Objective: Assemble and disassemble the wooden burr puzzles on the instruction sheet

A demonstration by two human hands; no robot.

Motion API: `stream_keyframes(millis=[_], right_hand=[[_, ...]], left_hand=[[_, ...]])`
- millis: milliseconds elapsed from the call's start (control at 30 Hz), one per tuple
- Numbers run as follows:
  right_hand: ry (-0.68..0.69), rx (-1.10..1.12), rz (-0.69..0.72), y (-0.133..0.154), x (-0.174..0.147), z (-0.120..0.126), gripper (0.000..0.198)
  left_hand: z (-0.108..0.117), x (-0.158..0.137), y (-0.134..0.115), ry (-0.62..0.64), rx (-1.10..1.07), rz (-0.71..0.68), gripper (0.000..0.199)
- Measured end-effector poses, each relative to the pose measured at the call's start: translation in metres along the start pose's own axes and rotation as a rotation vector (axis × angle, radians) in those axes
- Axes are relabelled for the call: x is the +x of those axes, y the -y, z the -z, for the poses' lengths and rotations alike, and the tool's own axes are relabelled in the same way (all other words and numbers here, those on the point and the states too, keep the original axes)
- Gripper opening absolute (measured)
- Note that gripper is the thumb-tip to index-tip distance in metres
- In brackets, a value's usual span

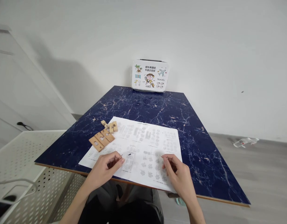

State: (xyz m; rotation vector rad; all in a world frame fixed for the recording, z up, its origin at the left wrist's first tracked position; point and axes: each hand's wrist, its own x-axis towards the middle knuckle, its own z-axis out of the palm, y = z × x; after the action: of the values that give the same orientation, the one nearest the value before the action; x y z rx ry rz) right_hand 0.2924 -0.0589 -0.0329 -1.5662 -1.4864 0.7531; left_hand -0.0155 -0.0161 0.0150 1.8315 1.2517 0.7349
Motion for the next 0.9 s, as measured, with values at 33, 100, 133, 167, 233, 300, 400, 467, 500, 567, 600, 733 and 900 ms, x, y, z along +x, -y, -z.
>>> stream_keyframes(millis=[33, 100, 133, 167, 233, 300, 400, 467, 500, 567, 600, 733, 900], right_hand=[[0.004, 0.001, 0.0, 0.0002, -0.0002, 0.0, 0.042], [0.01, 0.009, -0.003, 0.001, -0.001, -0.0001, 0.042], [0.011, 0.015, -0.007, 0.0016, -0.0015, -0.0002, 0.042], [0.01, 0.021, -0.011, 0.0022, -0.0021, -0.0004, 0.041], [0.005, 0.028, -0.016, 0.0032, -0.0032, -0.0007, 0.041], [0.005, 0.024, -0.015, 0.0034, -0.004, -0.0006, 0.041], [0.011, 0.008, -0.016, 0.0029, -0.0043, -0.0003, 0.04], [0.012, 0.008, -0.015, 0.0024, -0.0042, -0.0002, 0.04], [0.011, 0.013, -0.012, 0.0023, -0.0041, -0.0002, 0.04], [0.005, 0.02, -0.007, 0.002, -0.0039, -0.0004, 0.04], [0.001, 0.019, -0.006, 0.0018, -0.0039, -0.0005, 0.041], [-0.004, 0.002, -0.015, -0.0002, -0.004, -0.0008, 0.041], [0.001, -0.008, -0.014, -0.003, -0.0042, -0.0013, 0.041]], left_hand=[[0.0, -0.0001, -0.0002, -0.003, 0.0, 0.0, 0.036], [0.0, -0.0003, -0.0002, -0.011, 0.002, -0.001, 0.036], [-0.0001, -0.0003, -0.0001, -0.014, 0.002, -0.002, 0.037], [-0.0003, -0.0004, 0.0001, -0.016, 0.003, -0.003, 0.037], [-0.0007, -0.0004, 0.0003, -0.022, 0.007, -0.005, 0.036], [-0.0013, -0.0004, 0.0003, -0.03, 0.009, -0.005, 0.036], [-0.0021, -0.0004, -0.0001, -0.04, 0.007, -0.008, 0.037], [-0.0024, -0.0002, -0.0005, -0.044, 0.01, -0.009, 0.038], [-0.0025, -0.0002, -0.0005, -0.047, 0.012, -0.009, 0.038], [-0.0027, -0.0001, -0.0005, -0.056, 0.019, -0.006, 0.038], [-0.0027, -0.0001, -0.0003, -0.06, 0.021, -0.005, 0.038], [-0.0027, -0.0005, 0.001, -0.067, 0.011, -0.007, 0.038], [-0.0029, -0.0019, 0.0028, -0.078, 0.013, -0.006, 0.037]])
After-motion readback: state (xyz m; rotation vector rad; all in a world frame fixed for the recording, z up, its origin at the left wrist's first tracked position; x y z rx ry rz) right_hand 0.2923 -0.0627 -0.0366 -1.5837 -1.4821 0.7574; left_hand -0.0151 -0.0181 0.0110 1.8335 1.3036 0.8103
